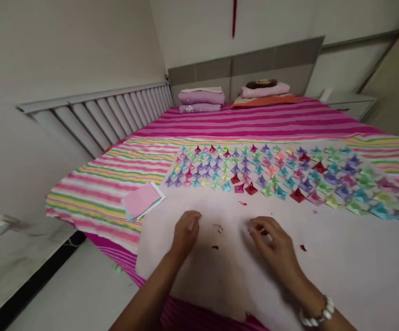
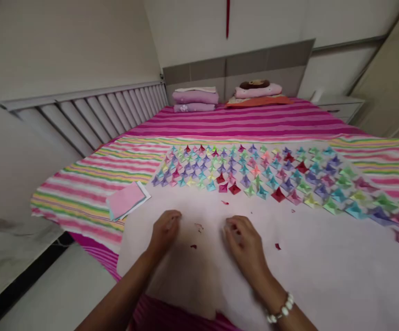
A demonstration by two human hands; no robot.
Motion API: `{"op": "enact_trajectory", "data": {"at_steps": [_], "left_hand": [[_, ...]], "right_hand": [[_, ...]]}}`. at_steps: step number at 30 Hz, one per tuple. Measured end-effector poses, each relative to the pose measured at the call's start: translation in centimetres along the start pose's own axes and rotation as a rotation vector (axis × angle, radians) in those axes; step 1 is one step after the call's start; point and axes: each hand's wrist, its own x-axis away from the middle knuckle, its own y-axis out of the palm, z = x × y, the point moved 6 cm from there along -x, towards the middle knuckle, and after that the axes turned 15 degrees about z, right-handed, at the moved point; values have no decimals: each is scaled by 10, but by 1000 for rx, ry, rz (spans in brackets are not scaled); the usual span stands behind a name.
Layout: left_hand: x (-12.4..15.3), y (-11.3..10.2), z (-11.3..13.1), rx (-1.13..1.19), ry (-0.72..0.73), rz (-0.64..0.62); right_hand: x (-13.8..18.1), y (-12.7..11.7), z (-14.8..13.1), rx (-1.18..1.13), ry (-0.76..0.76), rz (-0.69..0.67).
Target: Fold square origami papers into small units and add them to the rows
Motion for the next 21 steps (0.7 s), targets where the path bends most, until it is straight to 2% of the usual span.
{"op": "enact_trajectory", "data": {"at_steps": [4, 6, 9, 14, 21], "left_hand": [[-43, -53, -54, -146, -77, 90], [-61, -78, -82, -223, -113, 115], [-74, -103, -118, -313, -163, 99], [-70, -109, -157, -392, -240, 24], [-67, -100, -176, -432, -281, -46]], "right_hand": [[28, 40, -30, -52, -39, -71], [38, 50, -35, -60, -45, -57], [50, 59, -34, -43, -79, -16], [62, 66, -18, -4, -83, 17], [62, 67, -15, 5, -83, -1]]}}
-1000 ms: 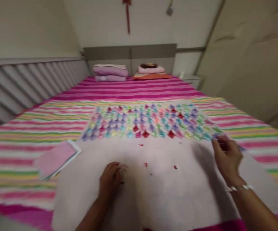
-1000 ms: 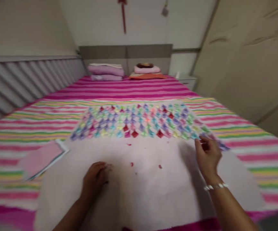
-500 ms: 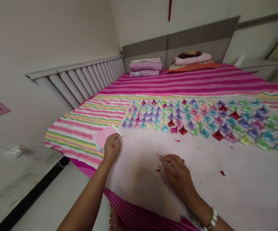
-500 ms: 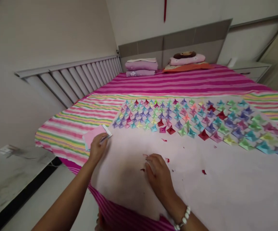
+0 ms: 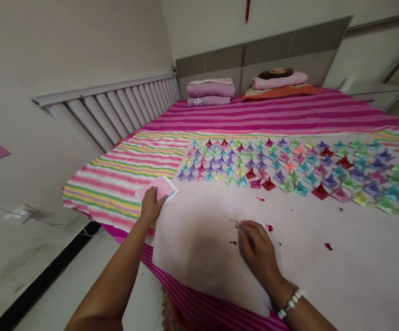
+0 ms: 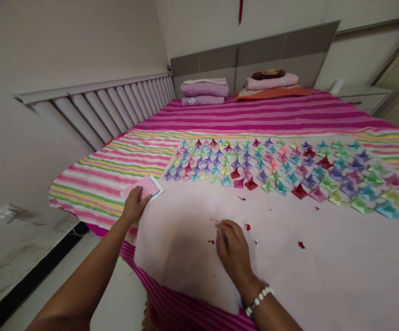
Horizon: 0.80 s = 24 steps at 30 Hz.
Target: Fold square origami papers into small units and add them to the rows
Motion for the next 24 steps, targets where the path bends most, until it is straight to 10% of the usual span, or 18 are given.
{"op": "enact_trajectory", "data": {"at_steps": [24], "left_hand": [[-2, -6, -6, 54, -144, -100]], "right_hand": [[3, 2, 4, 11, 11, -12]]}}
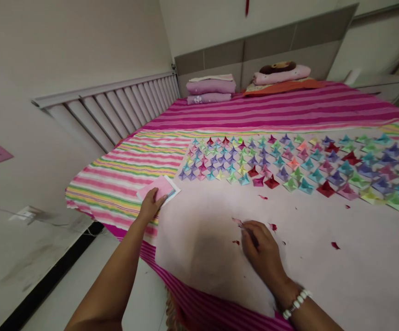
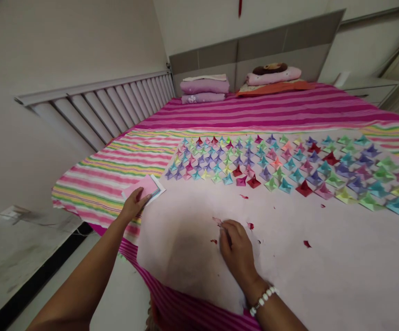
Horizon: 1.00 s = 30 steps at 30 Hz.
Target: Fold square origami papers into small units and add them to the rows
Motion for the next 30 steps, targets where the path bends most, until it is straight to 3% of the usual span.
{"op": "enact_trajectory", "data": {"at_steps": [21, 30], "left_hand": [[-2, 2, -6, 62, -40, 8], [1, -15, 11, 91, -36, 69]], "right_hand": [[-2, 0, -2, -14, 15, 4], [-1, 0, 1, -4, 18, 17]]}}
